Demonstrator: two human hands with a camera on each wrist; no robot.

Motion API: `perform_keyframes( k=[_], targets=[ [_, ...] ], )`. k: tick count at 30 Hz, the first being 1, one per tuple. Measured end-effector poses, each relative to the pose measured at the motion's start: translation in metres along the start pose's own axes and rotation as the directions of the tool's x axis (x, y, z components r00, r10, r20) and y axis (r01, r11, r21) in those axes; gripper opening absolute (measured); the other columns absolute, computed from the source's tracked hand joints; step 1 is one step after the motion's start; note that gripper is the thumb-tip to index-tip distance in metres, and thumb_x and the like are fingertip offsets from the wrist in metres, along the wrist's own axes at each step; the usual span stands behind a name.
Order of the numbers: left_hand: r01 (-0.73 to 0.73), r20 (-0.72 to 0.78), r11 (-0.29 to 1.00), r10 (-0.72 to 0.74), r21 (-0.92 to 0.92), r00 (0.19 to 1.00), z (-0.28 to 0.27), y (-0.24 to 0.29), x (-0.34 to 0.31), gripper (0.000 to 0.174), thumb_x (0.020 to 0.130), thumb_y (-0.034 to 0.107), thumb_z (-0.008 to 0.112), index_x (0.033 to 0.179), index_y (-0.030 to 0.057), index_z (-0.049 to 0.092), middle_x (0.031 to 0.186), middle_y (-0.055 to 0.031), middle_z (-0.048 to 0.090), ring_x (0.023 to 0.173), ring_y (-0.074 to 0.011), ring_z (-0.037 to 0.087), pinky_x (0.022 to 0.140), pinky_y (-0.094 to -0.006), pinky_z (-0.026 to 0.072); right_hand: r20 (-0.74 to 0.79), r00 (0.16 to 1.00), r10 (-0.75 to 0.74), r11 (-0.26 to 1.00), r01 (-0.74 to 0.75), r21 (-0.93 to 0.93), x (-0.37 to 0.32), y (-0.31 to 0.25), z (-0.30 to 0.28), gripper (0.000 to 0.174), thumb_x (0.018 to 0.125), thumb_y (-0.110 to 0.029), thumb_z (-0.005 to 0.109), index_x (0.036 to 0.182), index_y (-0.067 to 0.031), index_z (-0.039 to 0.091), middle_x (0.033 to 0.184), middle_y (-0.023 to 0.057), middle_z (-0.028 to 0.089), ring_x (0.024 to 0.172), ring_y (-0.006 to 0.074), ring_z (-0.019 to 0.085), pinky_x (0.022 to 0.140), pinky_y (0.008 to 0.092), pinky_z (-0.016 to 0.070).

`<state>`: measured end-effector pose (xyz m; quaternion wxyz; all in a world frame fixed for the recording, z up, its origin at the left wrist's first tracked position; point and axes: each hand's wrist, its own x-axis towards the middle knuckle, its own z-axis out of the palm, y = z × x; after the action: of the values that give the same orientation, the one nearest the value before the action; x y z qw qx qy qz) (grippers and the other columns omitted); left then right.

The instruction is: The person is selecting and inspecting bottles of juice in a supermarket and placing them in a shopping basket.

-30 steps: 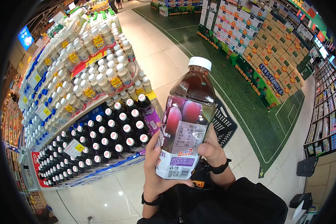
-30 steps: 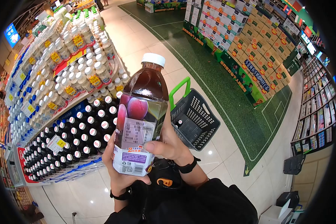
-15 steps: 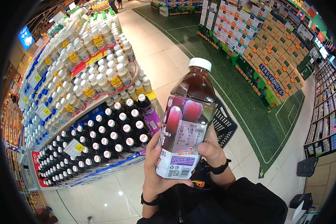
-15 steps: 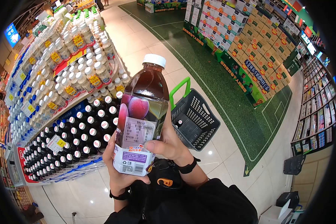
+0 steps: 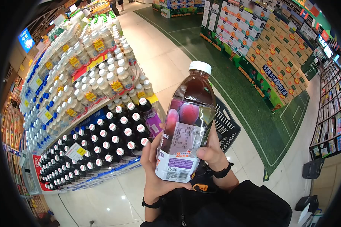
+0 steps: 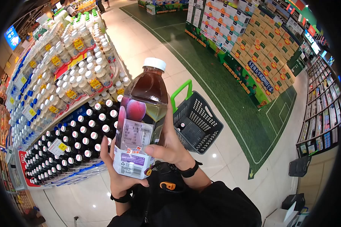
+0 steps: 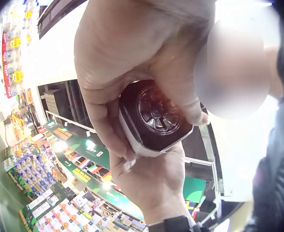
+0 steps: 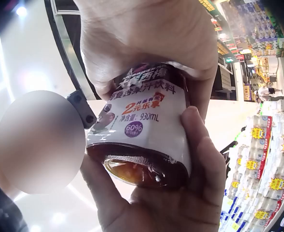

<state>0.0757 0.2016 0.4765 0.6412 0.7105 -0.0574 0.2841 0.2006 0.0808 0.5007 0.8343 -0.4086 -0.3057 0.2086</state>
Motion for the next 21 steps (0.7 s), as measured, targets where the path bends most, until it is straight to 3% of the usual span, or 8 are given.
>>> perform_keyframes(
  k=[2, 3, 10, 13, 16, 17, 20, 21],
  targets=[
    [0.038, 0.003, 0.998, -0.037, -0.058, 0.999, 0.003, 0.001, 0.005, 0.147, 0.042, 0.045, 0.092, 0.146, 0.0112, -0.006, 0.144, -0.0292, 0.027, 0.135, -0.0400, 0.032, 0.108, -0.0498, 0.0331, 0.009, 0.999, 0.032, 0.999, -0.033, 0.037, -0.005, 0.002, -0.001, 0.122, 0.068, -0.027, 0.076, 0.149, -0.0075, -0.015, 0.150, 0.0170, 0.019, 0.139, 0.0275, 0.022, 0.112, 0.0385, 0.0190],
    [0.069, 0.004, 0.991, -0.069, -0.114, 0.998, 0.004, 0.001, 0.007, 0.155, 0.039, 0.045, 0.093, 0.146, 0.0100, -0.013, 0.143, -0.0294, 0.028, 0.134, -0.0384, 0.034, 0.107, -0.0493, 0.0343, -0.007, 0.999, 0.033, 0.999, -0.033, 0.040, -0.008, 0.005, -0.001, 0.124, 0.066, -0.027, 0.077, 0.149, -0.0073, -0.014, 0.149, 0.0170, 0.020, 0.138, 0.0277, 0.023, 0.112, 0.0386, 0.0193],
    [0.171, 0.072, 0.948, -0.157, -0.268, 0.985, -0.004, 0.003, 0.006, 0.163, 0.032, 0.045, 0.094, 0.146, 0.0100, -0.018, 0.143, -0.0283, 0.032, 0.129, -0.0368, 0.042, 0.105, -0.0482, 0.0379, -0.013, 1.000, -0.017, 0.997, 0.018, 0.071, -0.026, 0.017, -0.002, 0.123, 0.063, -0.020, 0.080, 0.148, -0.0048, -0.007, 0.145, 0.0177, 0.028, 0.133, 0.0274, 0.033, 0.110, 0.0398, 0.0258],
    [0.250, 0.016, 0.882, -0.266, -0.398, 0.964, -0.001, 0.007, 0.008, 0.161, 0.031, 0.053, 0.090, 0.147, 0.0093, -0.012, 0.144, -0.0288, 0.029, 0.132, -0.0363, 0.039, 0.108, -0.0476, 0.0335, -0.006, 0.999, -0.042, 0.978, 0.043, 0.204, -0.028, 0.011, 0.010, 0.112, 0.063, -0.014, 0.080, 0.145, -0.0011, 0.005, 0.141, 0.0179, 0.035, 0.128, 0.0265, 0.041, 0.108, 0.0399, 0.0303],
    [0.233, 0.078, 0.957, -0.222, -0.176, 0.972, -0.005, 0.008, 0.007, 0.150, 0.031, 0.063, 0.085, 0.145, 0.0052, 0.006, 0.146, -0.0252, 0.030, 0.135, -0.0346, 0.033, 0.113, -0.0457, 0.0241, 0.070, 0.998, -0.002, 0.996, -0.005, 0.089, -0.030, 0.004, 0.011, 0.104, 0.063, -0.015, 0.080, 0.143, 0.0032, 0.017, 0.137, 0.0182, 0.042, 0.124, 0.0257, 0.046, 0.106, 0.0392, 0.0335],
    [0.238, 0.088, 0.963, -0.228, -0.126, 0.970, -0.006, 0.009, 0.006, 0.146, 0.032, 0.066, 0.084, 0.144, 0.0034, 0.013, 0.146, -0.0238, 0.031, 0.137, -0.0340, 0.031, 0.114, -0.0451, 0.0210, 0.090, 0.996, 0.000, 1.000, -0.003, 0.027, -0.027, 0.003, 0.012, 0.105, 0.064, -0.023, 0.080, 0.143, 0.0031, 0.018, 0.140, 0.0186, 0.038, 0.125, 0.0268, 0.045, 0.107, 0.0399, 0.0331],
    [0.270, 0.039, 0.855, -0.283, -0.443, 0.958, -0.015, -0.006, -0.013, 0.114, 0.042, 0.044, 0.095, 0.124, 0.0020, 0.028, 0.133, -0.0188, 0.043, 0.124, -0.0266, 0.046, 0.109, -0.0433, 0.0313, 0.102, 0.994, 0.042, 0.991, -0.028, -0.131, -0.024, 0.002, 0.010, 0.112, 0.062, -0.043, 0.081, 0.145, 0.0016, 0.021, 0.146, 0.0189, 0.032, 0.129, 0.0269, 0.042, 0.109, 0.0407, 0.0315],
    [0.268, 0.038, 0.855, -0.281, -0.444, 0.959, -0.015, -0.004, -0.013, 0.114, 0.042, 0.044, 0.095, 0.124, 0.0020, 0.028, 0.133, -0.0188, 0.043, 0.124, -0.0266, 0.046, 0.109, -0.0433, 0.0313, 0.098, 0.993, 0.061, 0.983, -0.043, -0.179, -0.023, 0.002, 0.009, 0.115, 0.061, -0.049, 0.082, 0.145, 0.0008, 0.022, 0.147, 0.0188, 0.030, 0.130, 0.0264, 0.041, 0.109, 0.0407, 0.0309]
  ],
)
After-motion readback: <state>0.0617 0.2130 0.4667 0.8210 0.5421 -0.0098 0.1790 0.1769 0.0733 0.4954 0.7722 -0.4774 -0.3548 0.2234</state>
